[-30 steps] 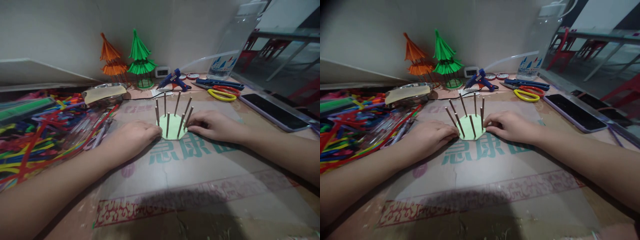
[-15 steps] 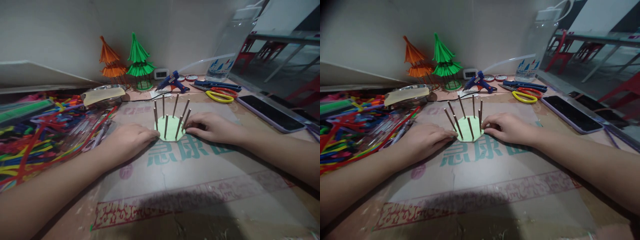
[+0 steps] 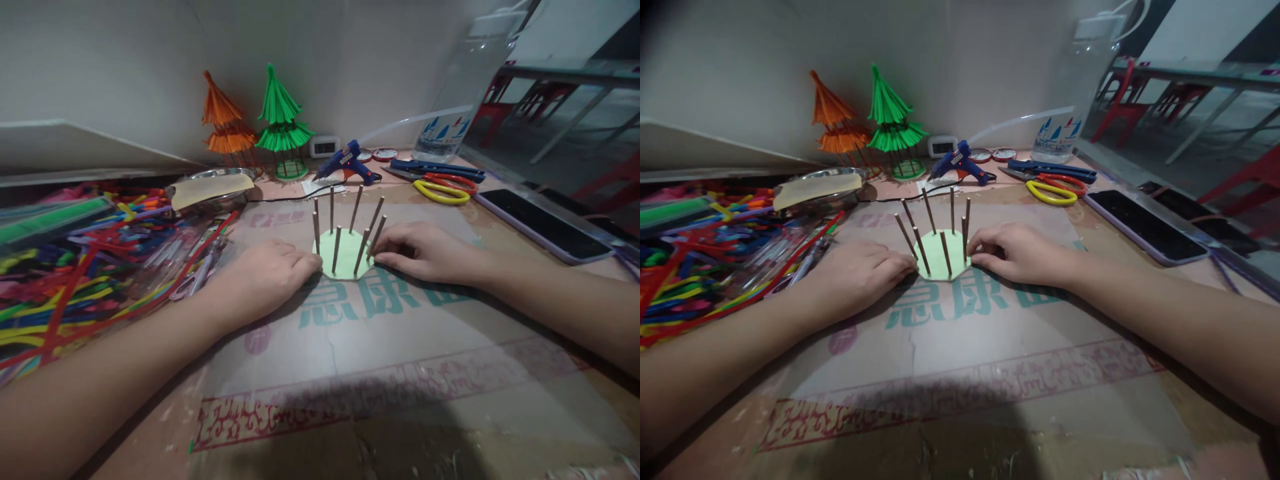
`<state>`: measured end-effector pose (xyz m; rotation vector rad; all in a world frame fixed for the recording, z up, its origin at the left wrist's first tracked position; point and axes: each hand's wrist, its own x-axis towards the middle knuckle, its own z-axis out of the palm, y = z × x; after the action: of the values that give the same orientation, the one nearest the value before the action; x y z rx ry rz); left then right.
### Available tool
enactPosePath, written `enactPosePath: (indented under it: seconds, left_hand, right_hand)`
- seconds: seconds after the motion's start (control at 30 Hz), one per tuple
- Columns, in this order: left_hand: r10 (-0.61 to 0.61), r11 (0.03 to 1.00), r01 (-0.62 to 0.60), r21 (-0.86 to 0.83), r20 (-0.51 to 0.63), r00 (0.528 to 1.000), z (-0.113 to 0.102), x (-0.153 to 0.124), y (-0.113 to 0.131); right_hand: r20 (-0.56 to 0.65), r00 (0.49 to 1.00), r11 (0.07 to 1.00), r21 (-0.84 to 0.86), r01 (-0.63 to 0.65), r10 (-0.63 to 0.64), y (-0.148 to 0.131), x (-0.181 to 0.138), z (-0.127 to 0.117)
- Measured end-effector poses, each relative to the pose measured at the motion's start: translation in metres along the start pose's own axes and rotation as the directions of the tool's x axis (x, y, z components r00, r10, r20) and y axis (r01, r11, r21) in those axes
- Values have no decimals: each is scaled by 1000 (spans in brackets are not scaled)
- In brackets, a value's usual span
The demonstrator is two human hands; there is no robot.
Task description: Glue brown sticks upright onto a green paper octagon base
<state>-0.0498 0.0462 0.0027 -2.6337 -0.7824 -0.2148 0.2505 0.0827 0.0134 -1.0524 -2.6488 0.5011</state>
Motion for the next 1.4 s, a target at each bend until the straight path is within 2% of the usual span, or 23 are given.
enactPosePath:
  seconds: [0.17, 0.4, 0.57, 0.73, 0.83, 0.93, 1.0, 1.1, 1.2, 1.3, 1.4]
  left_hand:
    - [-82, 997, 82, 10, 12, 997, -3, -3, 1]
    - [-34, 998, 27, -53, -138, 990, -5, -4, 6]
    - [-148, 983, 139, -124, -62, 987, -4, -7, 5]
    - [-141, 967, 113, -229, -111, 984, 1, -8, 4]
    - [-146, 958, 111, -265, -113, 983, 4, -8, 3]
    - [-118, 962, 83, -261, -122, 986, 6, -7, 2]
    - [-97, 965, 60, -257, -136, 986, 7, -7, 1]
    - [-87, 969, 49, -241, -150, 985, 7, -7, 0]
    - [-81, 978, 47, -204, -167, 983, 7, -6, -1]
    - [-71, 982, 38, -186, -179, 981, 7, -4, -2]
    - [-67, 979, 32, -200, -175, 982, 8, -3, -2]
  right_hand:
    - [-5, 1000, 1000, 6, 27, -27, -1, -1, -1]
    - [-9, 998, 998, -25, 56, -57, 0, -1, -1]
    - [-39, 995, 995, -26, 91, -92, 2, -1, 0]
    - [-89, 975, 979, 21, 204, -201, 3, -1, 3]
    - [-106, 979, 984, 9, 178, -176, 2, -2, 5]
    - [-179, 976, 992, 13, 127, -123, 3, -4, 5]
    - [-243, 954, 984, -47, 170, -177, 7, -5, 4]
    - [-278, 881, 908, -289, 303, -383, 15, -2, 1]
    - [-159, 822, 763, -498, 412, -547, 16, 4, -2]
    - [-4, 821, 647, -618, 446, -570, 11, 10, -4]
    - [49, 832, 599, -670, 438, -553, 6, 11, -5]
